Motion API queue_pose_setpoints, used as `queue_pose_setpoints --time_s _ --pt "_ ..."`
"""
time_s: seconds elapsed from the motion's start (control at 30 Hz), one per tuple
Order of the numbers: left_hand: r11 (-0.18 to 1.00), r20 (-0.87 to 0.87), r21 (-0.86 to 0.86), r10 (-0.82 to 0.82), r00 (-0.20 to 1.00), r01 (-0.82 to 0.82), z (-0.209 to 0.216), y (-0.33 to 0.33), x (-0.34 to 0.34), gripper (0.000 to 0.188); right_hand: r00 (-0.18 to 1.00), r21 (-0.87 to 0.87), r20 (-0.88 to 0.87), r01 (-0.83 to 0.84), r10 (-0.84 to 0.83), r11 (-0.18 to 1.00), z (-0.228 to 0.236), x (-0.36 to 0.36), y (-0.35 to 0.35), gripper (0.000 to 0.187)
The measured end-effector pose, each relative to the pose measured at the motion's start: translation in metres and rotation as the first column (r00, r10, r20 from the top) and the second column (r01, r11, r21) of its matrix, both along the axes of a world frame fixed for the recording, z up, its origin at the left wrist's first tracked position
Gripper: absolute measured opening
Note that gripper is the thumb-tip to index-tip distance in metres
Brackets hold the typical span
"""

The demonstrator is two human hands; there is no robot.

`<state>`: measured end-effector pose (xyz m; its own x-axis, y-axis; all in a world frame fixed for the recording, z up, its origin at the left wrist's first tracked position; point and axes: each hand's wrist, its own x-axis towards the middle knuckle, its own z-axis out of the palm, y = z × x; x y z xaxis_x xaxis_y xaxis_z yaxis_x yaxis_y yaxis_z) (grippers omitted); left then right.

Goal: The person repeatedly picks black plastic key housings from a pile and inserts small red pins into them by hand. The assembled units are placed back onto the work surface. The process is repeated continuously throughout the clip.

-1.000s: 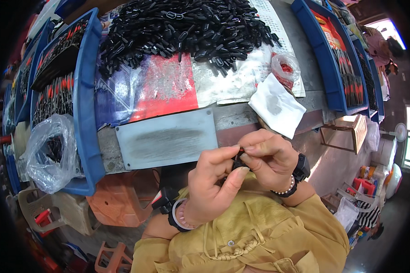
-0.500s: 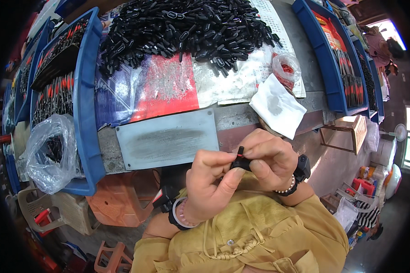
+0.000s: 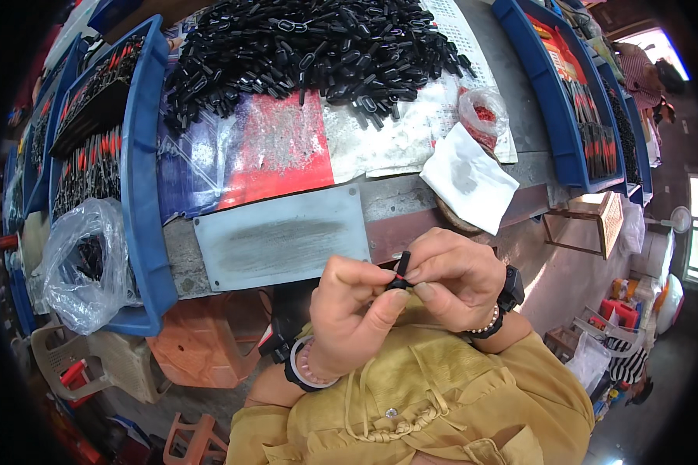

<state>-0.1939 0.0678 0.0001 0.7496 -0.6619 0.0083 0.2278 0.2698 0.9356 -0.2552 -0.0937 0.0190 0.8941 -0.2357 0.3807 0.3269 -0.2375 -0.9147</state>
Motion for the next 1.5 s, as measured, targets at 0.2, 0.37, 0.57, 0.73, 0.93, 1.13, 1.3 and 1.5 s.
queue_pose_setpoints --time_s 0.2,0.37,0.57,0.73,0.93,1.13,1.3,1.5 --pt "0.984 -0.25 -0.178 -0.059 0.966 0.015 0.0 -0.004 -0.003 0.028 0.976 0.582 -0.202 0.184 -0.078 0.792 0.001 -0.002 0.023 0.019" --pt "0.987 -0.22 -0.104 -0.146 0.965 0.125 0.0 0.001 0.006 0.037 0.978 0.475 -0.198 0.033 0.07 0.88 -0.004 0.003 0.011 0.022" --pt "0.991 -0.4 -0.087 -0.125 0.908 0.098 0.015 -0.004 0.01 0.033 0.985 -0.118 -0.158 0.049 -0.068 0.992 0.022 0.011 -0.001 0.025" --pt "0.939 -0.629 -0.307 -0.322 0.708 0.155 0.018 -0.004 0.036 0.025 0.788 0.005 0.609 0.114 -0.093 0.994 0.074 0.005 0.003 0.023" --pt "0.891 -0.679 -0.451 -0.377 0.63 0.046 0.024 -0.013 0.062 0.022 0.253 0.278 0.941 -0.205 -0.224 0.938 0.109 0.002 0.031 0.021" --pt "0.966 -0.646 -0.184 -0.259 0.718 0.183 0.031 -0.027 0.088 0.04 0.368 -0.023 0.921 -0.268 0.124 0.963 0.089 -0.008 0.006 0.021" --pt "0.926 0.1 0.324 -0.239 0.966 0.195 0.025 -0.061 0.125 0.025 0.547 -0.12 0.784 -0.328 0.292 0.937 0.06 -0.021 -0.012 0.002" --pt "0.748 0.801 0.596 -0.524 0.291 -0.294 -0.001 -0.105 0.155 0.027 0.927 0.117 0.374 -0.075 0.026 0.99 0.036 -0.035 -0.016 0.013"
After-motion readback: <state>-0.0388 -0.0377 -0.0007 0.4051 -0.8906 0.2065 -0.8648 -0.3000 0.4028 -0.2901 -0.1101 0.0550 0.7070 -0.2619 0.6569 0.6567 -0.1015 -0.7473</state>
